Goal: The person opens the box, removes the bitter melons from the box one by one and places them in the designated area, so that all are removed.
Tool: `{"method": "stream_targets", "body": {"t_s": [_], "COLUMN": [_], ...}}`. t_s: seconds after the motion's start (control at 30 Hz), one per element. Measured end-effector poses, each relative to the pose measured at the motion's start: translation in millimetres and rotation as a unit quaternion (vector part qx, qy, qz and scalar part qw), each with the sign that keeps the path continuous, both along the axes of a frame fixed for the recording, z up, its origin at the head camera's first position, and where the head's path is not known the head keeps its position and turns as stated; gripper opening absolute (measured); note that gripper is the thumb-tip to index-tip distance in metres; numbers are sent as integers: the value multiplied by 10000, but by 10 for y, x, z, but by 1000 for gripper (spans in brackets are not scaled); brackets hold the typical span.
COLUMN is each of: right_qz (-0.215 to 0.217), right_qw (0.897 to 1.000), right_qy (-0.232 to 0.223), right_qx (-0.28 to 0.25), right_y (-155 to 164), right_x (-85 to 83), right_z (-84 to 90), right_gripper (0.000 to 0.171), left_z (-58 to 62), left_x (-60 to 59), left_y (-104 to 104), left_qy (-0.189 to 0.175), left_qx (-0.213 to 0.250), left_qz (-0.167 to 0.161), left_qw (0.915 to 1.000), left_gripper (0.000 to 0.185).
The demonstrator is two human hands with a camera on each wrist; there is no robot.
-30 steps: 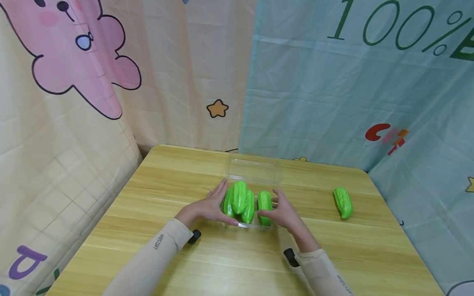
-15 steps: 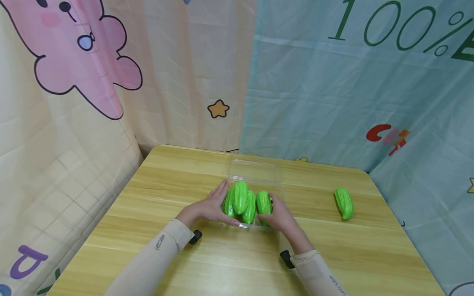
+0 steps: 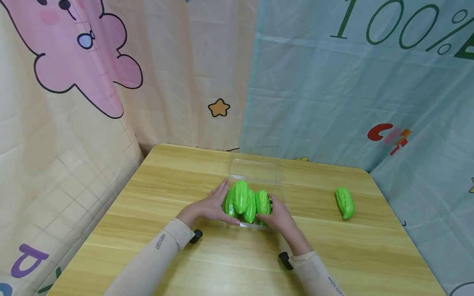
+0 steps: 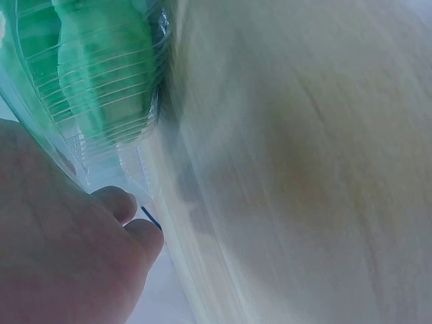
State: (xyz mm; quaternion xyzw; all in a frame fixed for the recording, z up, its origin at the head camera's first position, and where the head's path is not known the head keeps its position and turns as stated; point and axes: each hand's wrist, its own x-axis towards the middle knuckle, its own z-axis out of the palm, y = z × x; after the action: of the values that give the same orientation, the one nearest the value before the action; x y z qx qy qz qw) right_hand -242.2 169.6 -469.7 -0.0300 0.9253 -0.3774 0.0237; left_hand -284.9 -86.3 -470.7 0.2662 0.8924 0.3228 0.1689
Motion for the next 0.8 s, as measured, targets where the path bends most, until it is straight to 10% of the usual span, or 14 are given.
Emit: {"method": "stream_targets", "body": {"t_s": [0.8], "right_qz": [-322], "right_qw": [9925], "right_qy": [410], "right_qx": [-1108], "right_y": [42], "right_x": [35], "right_z": [28], "right_gripper": [74], "left_z": [-6], "left_x": [-2], "left_y": [6], "left_qy": [45], "left_qx": [40], "left_qz": [-36], "left_qw": [10000], "left_gripper": [147]}}
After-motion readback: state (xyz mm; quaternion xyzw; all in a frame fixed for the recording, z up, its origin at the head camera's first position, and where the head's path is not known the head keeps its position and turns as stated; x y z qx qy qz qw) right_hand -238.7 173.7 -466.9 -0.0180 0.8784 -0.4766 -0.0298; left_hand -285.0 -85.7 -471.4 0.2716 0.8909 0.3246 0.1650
